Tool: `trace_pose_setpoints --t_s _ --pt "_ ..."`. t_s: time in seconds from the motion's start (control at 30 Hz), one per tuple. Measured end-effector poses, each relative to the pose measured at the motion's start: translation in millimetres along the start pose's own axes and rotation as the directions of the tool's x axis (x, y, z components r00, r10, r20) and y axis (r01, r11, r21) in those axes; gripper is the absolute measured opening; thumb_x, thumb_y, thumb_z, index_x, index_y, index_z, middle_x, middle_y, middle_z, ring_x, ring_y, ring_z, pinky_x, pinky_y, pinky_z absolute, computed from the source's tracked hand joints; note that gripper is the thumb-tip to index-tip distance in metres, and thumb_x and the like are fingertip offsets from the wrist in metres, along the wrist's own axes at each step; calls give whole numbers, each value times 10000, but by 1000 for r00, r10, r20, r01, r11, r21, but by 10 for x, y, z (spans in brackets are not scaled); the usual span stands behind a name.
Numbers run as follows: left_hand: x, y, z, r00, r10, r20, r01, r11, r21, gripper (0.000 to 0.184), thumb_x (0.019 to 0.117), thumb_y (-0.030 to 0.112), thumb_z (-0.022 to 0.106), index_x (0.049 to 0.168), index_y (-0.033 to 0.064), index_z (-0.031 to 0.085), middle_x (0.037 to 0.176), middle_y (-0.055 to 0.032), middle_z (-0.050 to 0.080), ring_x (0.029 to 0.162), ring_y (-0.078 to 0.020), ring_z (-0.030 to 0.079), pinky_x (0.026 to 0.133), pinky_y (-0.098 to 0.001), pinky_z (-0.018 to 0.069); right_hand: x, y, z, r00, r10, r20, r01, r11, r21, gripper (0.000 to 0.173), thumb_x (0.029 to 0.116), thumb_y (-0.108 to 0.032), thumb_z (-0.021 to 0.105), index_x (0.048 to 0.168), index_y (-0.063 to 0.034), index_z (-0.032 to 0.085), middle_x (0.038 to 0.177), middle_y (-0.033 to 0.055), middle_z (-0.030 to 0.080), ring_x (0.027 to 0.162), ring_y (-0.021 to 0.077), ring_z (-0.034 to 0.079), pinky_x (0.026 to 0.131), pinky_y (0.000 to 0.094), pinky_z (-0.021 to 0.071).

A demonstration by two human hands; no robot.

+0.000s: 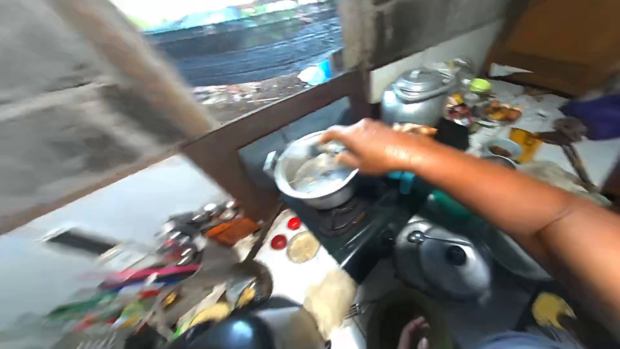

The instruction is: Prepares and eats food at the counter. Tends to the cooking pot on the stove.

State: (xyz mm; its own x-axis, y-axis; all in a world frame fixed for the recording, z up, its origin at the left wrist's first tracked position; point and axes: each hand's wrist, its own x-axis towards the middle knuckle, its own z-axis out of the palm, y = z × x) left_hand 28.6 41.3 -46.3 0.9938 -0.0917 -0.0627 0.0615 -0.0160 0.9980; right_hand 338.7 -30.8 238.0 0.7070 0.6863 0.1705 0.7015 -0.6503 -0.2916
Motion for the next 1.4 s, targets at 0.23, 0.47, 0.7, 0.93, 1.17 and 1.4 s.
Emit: trace_pose_setpoints --t_s 0.23,0.47,0.7,0.93,1.17,1.4 --pt "259 521 319 988 -55 -144 -31 846 -533 501 919 607 618 1275 254 606 1107 91 727 1027 -68 699 853 -321 605 -2211 -209 1529 988 -25 -154 143 538 830 202 988 -50 602 1129 91 635 893 204 697 779 277 706 734 442 585" --pt "220 535 986 975 -213 62 215 839 -500 495 1049 489 484 1415 156 497 1171 10 727 1013 -151 725 831 -358 631 -3299 472 1394 991 128 37 -111 643 758 237 1005 -10 569 1176 3 734 1104 176 744 1041 287 719 978 472 553" --pt "248 574 1119 866 -360 348 196 883 426 440 1102 203 282 1307 -21 601 762 -9 677 667 -91 655 695 -315 595 -3976 3138 1188 498 848 -180 -760 527 380 765 886 -200 796 1548 -80 432 1496 294 477 1358 529 455 1101 708 358" --pt "525 344 1637 751 -620 226 85 430 899 374 1086 269 446 1350 56 604 965 -195 707 894 -358 697 869 -550 546 -4409 4062 1425 399 911 -102 -863 411 293 366 1057 -218 551 1344 -6 635 1401 283 575 1341 505 495 1071 723 370" --pt "724 32 2129 697 -677 236 120 435 892 397 1068 211 491 1437 70 531 1156 -212 696 1065 -360 686 975 -543 520 -4523 4149 377 281 879 -385 -464 476 747 413 1077 -126 427 1460 28 438 1424 265 541 1302 337 567 1085 493 464" --pt "835 -312 2382 720 -688 85 104 228 968 526 1011 165 554 1523 161 435 1269 -200 666 1150 -388 664 952 -597 533 -4778 3801 -779 283 649 -706 -17 740 673 306 1070 -107 387 1354 -17 454 1242 82 588 1069 110 639 885 318 575"
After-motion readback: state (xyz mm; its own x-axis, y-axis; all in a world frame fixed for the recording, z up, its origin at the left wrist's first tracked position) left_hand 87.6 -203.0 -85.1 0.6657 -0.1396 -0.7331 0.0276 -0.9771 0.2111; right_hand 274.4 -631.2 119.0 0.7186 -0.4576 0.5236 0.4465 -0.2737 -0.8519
